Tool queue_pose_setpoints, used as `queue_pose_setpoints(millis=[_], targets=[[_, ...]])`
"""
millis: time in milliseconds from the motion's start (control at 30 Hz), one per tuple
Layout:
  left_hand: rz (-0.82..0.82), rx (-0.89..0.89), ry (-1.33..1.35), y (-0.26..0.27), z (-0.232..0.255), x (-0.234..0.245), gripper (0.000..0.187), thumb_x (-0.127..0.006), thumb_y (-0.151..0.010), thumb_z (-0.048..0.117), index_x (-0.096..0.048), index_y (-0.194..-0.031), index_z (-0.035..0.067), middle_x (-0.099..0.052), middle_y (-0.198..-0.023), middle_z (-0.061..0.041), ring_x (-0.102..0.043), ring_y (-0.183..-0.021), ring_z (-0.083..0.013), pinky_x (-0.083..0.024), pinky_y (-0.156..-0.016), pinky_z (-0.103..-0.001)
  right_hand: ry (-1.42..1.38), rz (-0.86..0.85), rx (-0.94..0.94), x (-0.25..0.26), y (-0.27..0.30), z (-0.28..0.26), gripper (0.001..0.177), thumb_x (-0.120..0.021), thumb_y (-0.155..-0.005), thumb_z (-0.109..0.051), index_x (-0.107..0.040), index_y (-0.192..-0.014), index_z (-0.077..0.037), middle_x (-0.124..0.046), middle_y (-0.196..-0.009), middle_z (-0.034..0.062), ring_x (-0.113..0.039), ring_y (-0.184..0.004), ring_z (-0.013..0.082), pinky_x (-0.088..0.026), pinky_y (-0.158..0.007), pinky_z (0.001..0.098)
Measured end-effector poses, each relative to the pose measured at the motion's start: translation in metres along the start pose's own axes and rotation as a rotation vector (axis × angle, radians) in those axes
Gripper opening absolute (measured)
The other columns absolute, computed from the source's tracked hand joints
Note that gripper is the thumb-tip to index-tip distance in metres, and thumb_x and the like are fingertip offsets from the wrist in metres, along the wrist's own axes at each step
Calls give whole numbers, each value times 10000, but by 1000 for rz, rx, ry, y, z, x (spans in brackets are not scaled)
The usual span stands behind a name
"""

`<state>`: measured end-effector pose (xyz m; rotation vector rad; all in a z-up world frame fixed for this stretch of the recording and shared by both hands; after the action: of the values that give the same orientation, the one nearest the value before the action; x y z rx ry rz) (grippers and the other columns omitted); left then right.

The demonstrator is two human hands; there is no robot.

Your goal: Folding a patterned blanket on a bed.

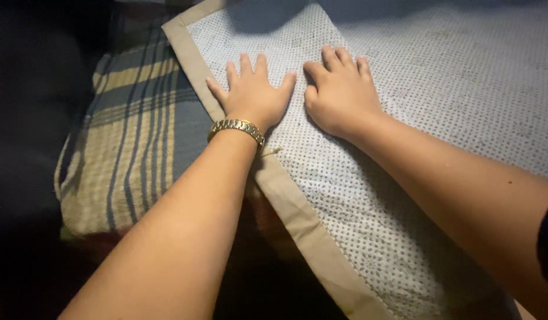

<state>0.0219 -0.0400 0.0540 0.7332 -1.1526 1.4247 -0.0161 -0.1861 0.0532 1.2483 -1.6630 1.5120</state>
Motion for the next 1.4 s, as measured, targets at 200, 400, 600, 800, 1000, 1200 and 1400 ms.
queue_pose_setpoints(millis=[200,400,600,800,1000,1200,1400], targets=[[77,-89,12,-16,-9,-19,682,-458,-965,523,-422,-1525,136,-302,-1619,-192,-210,-1502,-425,-71,-1187,-649,117,-84,63,-10,3,0,601,-429,-965,-356,-461,-1489,-63,-302,-1588,298,-238,-1491,414,-146,-1186,577],[50,-89,-10,-14,-11,-19,616,-430,-985,483,-472,-1498,145,-349,-1602,-170,-212,-1522,-399,-71,-1208,-646,0,-273,206,7,20,-6,619,-434,-978,-437,-447,-1516,-131,-313,-1601,221,-231,-1516,366,-160,-1210,554],[-33,173,-51,7,-17,9,837,-469,-893,695,-433,-1515,135,-243,-1629,-160,-89,-1543,-331,35,-1154,-731,8,-280,-47,28,20,34,634,-577,-912,-529,-518,-1465,-226,-270,-1643,172,-230,-1524,364,-235,-1189,510],[121,331,68,-9,-49,-13,1067,-628,-773,754,-373,-1524,40,-108,-1631,-296,-1,-1543,-405,-2,-1186,-616,-104,-257,-83,33,16,41,816,-713,-897,-496,-406,-1536,-91,-325,-1563,310,-349,-1454,443,-348,-1141,463],[104,458,297,-9,-39,0,993,-638,-800,669,-384,-1526,40,-68,-1649,-334,14,-1534,-480,-27,-1209,-591,-513,-365,-471,51,19,20,978,-790,-785,-167,-293,-1627,-176,-527,-1502,206,-756,-1109,387,-625,-896,482],[-321,303,490,8,58,13,909,-363,-857,755,-542,-1487,125,-244,-1650,-281,19,-1558,-544,7,-1229,-682,-970,-239,-212,42,5,5,958,-738,-702,-9,-336,-1567,-102,-603,-1453,167,-607,-1284,261,-500,-1027,349],[-302,290,450,6,68,8,919,-536,-777,691,-477,-1471,92,-201,-1632,-246,46,-1527,-534,29,-1192,-688,-1344,-542,-410,38,29,22,786,-629,-837,-192,-341,-1563,-102,-566,-1505,121,-576,-1342,218,-435,-1101,360]])
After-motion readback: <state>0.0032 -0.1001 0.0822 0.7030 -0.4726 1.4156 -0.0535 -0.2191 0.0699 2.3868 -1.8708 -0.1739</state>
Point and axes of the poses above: each hand's wrist, its own y-axis away from the middle knuckle, its own x-axis out of the back of the hand, z = x × y, the point moved 6 cm from there along -y, towards the middle knuckle
